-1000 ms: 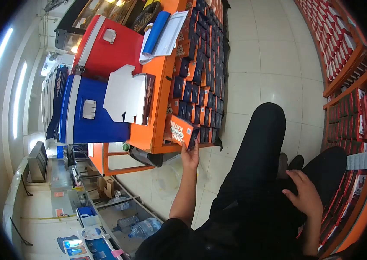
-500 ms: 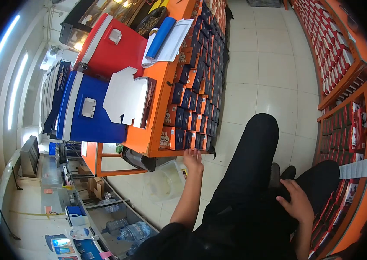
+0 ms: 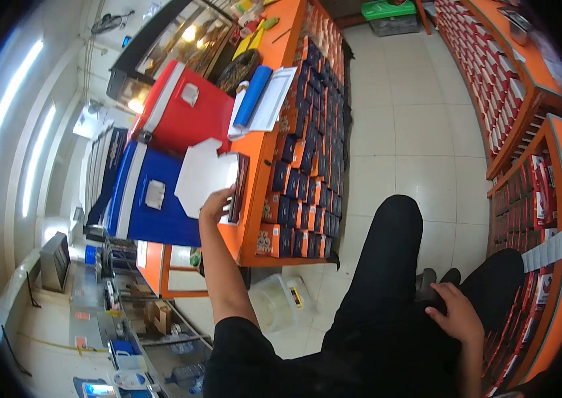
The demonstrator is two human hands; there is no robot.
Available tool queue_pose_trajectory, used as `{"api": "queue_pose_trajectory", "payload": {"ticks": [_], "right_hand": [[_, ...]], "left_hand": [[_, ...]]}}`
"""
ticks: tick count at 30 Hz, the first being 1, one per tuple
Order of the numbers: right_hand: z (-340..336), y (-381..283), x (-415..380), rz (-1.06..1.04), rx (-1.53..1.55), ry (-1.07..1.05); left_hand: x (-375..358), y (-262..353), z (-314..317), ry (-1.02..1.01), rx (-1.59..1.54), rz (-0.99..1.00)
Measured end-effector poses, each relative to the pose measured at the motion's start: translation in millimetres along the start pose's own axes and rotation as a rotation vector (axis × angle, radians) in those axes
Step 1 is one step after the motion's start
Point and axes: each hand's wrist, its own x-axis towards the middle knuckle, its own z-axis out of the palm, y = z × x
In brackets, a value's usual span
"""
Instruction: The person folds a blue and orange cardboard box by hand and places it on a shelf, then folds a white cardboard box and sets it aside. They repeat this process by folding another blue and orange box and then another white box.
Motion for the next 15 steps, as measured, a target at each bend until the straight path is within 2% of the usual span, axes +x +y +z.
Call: {"api": "queue_pose_trajectory", "payload": {"ticks": [3, 7, 9, 10, 11, 13, 14, 15], "right_hand": [[4.3, 9.7, -9.9, 0.037, 0.008, -0.022], [3.4, 17.9, -18.9, 0.048, 0.007, -0.041], [-0.8, 17.9, -19.5, 0.108, 0.008, -0.059], [-2.6, 17.7, -17.9, 0.103, 0.007, -0.045], [-4.1, 17.9, -16.3, 0.106, 0.003, -0.039], [-4.7, 19.1, -15.0, 0.107, -0.004, -0.028], [-2.4, 21.3, -13.2, 0.076, -0.030, -0.024], [-1.8, 22.1, -11.4, 0.045, -0.056, -0.020]], "left_hand": [[-0.2, -2.7, -6.4, -0.105, -0.103, -0.045], [-0.5, -1.5, -5.4, -0.081, -0.125, -0.002], [5.5, -0.9, -6.5, -0.025, 0.129, 0.219], [28.4, -19.3, -10.3, 0.038, 0.400, 0.411], [11.5, -7.1, -2.6, 0.156, 0.702, 0.527], [-24.6, 24.9, 12.3, 0.318, 0.946, 0.459], [-43.9, 38.5, 18.5, 0.324, 0.942, 0.468], [-62.6, 48.6, 23.2, 0.542, 0.971, 0.419]]}}
